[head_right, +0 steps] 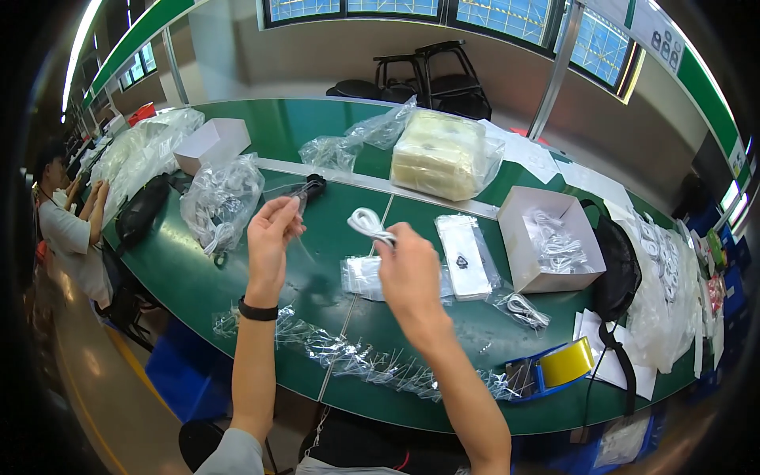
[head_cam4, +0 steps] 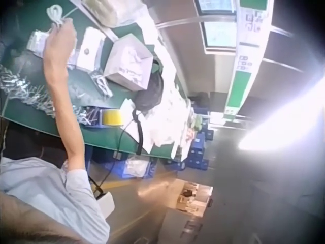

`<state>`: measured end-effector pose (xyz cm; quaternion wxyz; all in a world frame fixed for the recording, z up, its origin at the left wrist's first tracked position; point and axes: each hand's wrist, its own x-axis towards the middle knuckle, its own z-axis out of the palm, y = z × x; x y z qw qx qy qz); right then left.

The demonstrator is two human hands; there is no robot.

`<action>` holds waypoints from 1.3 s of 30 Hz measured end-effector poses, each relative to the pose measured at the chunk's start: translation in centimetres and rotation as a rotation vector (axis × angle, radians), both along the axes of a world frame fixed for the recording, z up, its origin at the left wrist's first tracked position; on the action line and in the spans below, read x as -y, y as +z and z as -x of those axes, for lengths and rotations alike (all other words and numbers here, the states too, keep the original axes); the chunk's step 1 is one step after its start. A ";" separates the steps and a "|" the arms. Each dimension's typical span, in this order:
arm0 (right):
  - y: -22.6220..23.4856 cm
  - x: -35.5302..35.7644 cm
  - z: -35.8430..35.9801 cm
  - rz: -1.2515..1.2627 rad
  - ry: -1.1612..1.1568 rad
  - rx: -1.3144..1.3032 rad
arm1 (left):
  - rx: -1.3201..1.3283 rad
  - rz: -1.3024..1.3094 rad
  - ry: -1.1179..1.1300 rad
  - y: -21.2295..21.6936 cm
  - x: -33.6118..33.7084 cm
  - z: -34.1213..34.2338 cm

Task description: Coiling USB cables and placing them into individual plastic bags at a factory workbench.

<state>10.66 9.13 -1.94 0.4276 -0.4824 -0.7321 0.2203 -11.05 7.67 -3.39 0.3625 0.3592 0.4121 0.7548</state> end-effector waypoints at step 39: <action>2.3 5.6 -10.2 0.190 0.146 -0.721 | -0.384 0.241 -0.952 1.3 2.9 -7.2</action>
